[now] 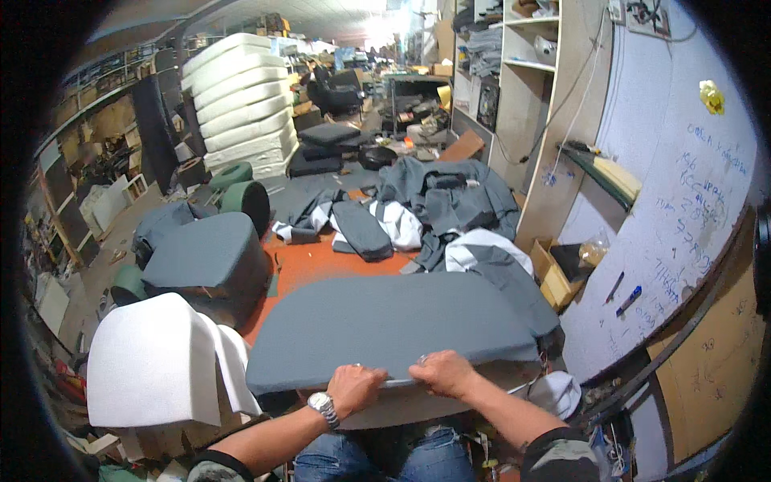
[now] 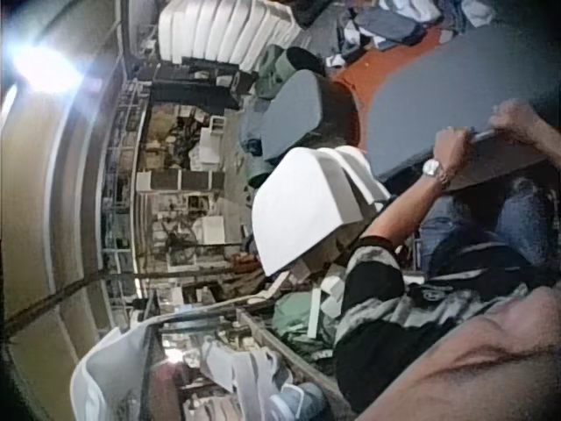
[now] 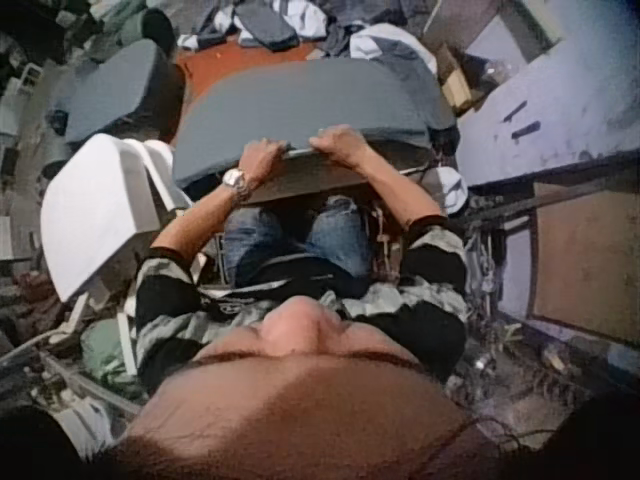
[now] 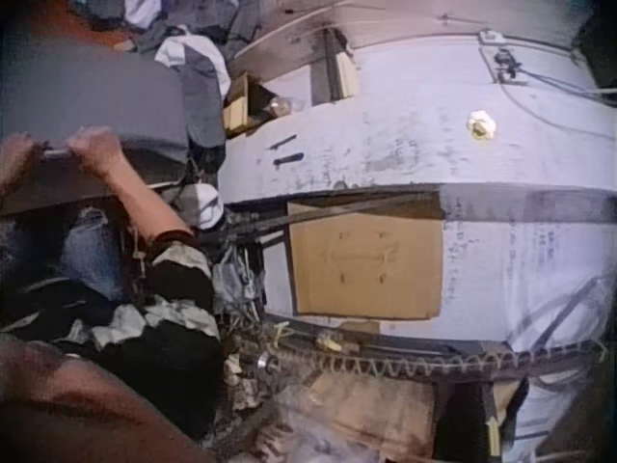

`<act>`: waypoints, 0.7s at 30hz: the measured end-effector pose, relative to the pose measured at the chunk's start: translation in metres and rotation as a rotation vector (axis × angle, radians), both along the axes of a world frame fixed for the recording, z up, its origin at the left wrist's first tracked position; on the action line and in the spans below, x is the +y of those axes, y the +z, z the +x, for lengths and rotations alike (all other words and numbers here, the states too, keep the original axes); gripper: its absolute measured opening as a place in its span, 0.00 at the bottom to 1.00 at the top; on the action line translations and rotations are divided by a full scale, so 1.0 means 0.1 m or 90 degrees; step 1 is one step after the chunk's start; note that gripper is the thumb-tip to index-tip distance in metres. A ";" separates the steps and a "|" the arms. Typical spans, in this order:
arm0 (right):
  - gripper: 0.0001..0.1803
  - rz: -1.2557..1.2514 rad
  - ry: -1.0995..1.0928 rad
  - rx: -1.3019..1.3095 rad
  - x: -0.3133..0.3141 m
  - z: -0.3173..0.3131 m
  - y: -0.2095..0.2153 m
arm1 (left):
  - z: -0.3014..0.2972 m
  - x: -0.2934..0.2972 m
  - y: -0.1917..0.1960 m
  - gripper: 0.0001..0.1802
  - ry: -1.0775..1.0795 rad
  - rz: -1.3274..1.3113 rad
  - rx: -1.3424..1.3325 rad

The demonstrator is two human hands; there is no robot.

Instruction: The person stretches and secures gray fabric over a seat cushion using a pneumatic staple gun. They repeatedly pull the fabric taut, staple the edges, and adjust the material to ensure a smooth finish.

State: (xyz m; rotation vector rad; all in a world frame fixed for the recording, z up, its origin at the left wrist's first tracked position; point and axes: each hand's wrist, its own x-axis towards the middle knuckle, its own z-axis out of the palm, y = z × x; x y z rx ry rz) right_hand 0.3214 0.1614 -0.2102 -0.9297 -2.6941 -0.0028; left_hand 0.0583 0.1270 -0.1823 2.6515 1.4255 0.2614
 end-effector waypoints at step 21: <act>0.20 -0.351 -0.485 0.684 -1.07 -0.35 -0.08 | 0.24 -0.22 -0.13 0.04 -0.035 0.333 -0.011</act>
